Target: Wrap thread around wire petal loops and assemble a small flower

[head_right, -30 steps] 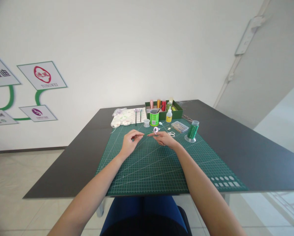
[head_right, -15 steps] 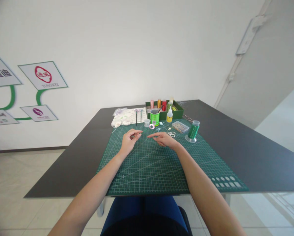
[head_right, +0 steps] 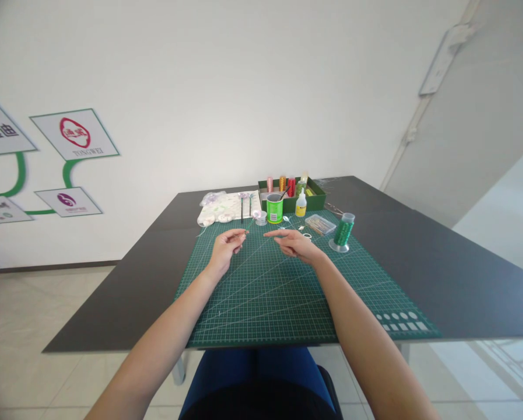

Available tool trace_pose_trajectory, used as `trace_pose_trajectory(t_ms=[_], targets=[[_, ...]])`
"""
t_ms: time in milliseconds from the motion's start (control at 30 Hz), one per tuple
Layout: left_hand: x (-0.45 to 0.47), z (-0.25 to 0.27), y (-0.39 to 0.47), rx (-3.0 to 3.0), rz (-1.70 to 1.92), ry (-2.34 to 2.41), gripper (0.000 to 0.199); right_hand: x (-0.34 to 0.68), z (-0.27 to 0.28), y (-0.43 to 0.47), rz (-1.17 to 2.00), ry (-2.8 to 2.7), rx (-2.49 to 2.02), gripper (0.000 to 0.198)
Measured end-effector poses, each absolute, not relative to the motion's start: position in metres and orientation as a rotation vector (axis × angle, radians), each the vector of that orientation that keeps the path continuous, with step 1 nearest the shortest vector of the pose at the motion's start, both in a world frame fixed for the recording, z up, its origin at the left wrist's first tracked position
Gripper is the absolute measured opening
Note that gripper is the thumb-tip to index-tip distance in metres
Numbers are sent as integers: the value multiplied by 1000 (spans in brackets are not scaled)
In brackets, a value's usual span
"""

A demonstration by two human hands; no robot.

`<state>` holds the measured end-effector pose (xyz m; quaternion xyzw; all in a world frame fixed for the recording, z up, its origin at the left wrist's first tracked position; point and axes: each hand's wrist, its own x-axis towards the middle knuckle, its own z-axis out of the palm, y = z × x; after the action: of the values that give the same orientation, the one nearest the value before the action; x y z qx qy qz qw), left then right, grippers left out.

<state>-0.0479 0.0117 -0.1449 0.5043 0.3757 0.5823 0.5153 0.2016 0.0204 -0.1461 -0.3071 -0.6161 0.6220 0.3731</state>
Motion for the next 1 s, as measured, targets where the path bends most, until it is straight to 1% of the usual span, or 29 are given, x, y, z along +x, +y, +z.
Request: trace_pose_trajectory(t_ms=[133,233,333,400,467,533,600,700,833,933,1000], targets=[[-49,-143,14,1092,1445,892,39,204,-143,21,1494,-1526,-826,52],[-50,-142,14,1064,1461,898,39,206,-146,27,1251,-1538,-1088,50],[-51,-142,14,1073,1463,906,38,211,-152,36,963,-1494,-1342,36],[-50,-143,14,1084,1458,910,38,217,-155,41,810,-1448,-1408,23],[-49,-144,14,1100,1449,916,37,221,-155,43,638,-1416,-1432,15],[-47,-145,13,1116,1439,925,36,220,-152,42,507,-1420,-1403,14],[-46,-147,12,1143,1425,937,37,214,-148,38,448,-1461,-1338,19],[-44,-150,11,1213,1382,961,37,196,-146,30,503,-1582,-1187,26],[-40,-154,8,1305,1327,980,35,168,-151,20,898,-1754,-897,37],[-37,-156,6,1377,1296,972,34,151,-158,13,1170,-1730,-769,45],[-36,-157,6,1411,1288,969,33,144,-160,10,1287,-1711,-730,48]])
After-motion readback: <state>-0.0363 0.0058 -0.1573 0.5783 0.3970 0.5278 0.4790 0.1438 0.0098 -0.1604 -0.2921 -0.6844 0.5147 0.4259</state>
